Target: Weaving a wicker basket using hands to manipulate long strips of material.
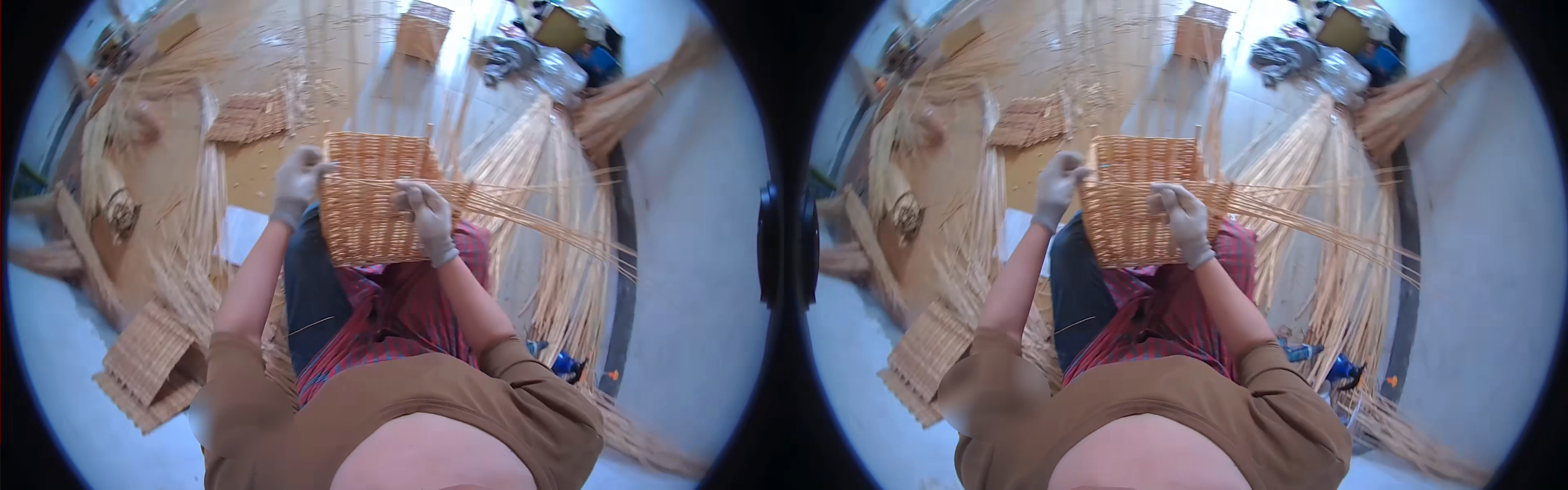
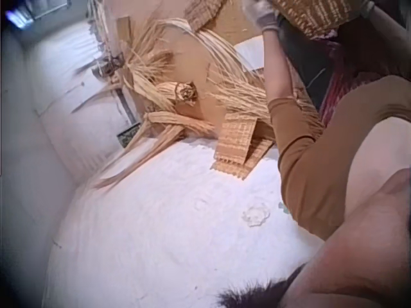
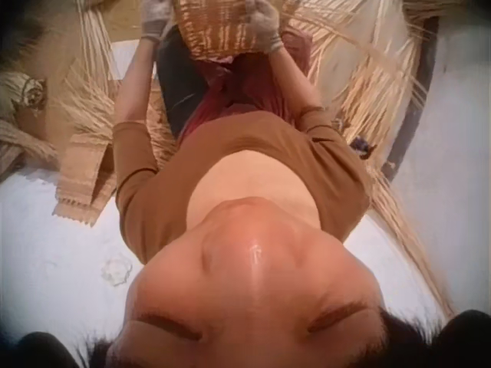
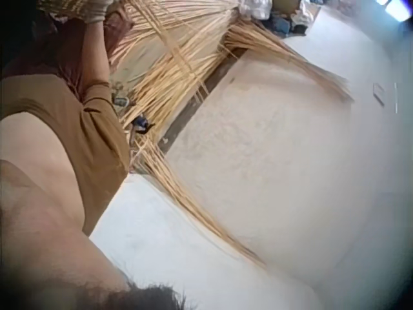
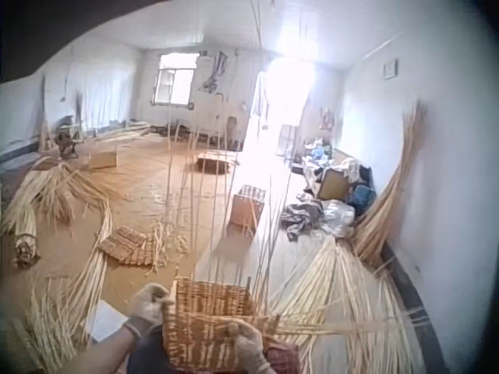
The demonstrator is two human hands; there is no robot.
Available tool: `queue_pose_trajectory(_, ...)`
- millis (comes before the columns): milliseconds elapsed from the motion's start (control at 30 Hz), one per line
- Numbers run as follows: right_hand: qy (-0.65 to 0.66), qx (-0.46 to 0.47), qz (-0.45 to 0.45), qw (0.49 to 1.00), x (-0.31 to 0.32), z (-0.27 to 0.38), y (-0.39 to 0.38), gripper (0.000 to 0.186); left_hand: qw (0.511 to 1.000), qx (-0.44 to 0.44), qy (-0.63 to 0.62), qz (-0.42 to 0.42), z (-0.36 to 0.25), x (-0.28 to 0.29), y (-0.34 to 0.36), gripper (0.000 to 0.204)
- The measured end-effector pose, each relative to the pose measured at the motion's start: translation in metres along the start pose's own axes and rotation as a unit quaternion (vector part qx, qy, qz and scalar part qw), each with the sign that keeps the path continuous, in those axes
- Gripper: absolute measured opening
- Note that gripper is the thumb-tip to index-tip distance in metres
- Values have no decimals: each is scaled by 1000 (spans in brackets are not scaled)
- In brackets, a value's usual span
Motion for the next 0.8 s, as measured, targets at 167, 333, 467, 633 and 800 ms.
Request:
queue_pose_trajectory(167,151,-125,-5,981,-6,-18,21,22,920,-268,284,-3,-25,-28,-73,29)
queue_pose_trajectory(333,-15,32,-133,990,-17,30,41,20,891,-103,439,52,-11,-61,-77,90)
queue_pose_trajectory(467,-389,258,-204,861,-38,103,89,51,901,-56,430,32,0,-70,-75,90)
queue_pose_trajectory(633,-16,226,-148,963,18,31,65,73,854,-43,514,60,-23,-75,-68,71)
queue_pose_trajectory(800,132,-36,-162,977,54,-11,5,33,838,-238,484,81,-38,-103,-62,64)
Point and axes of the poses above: each hand's wrist, its own y-axis towards the middle knuckle, its own x-axis out of the back of the hand, z = x × y, the point moved 2 cm from there along y, towards the middle knuckle, and after that the axes turned 14 degrees about -y, right-handed, at the moved point
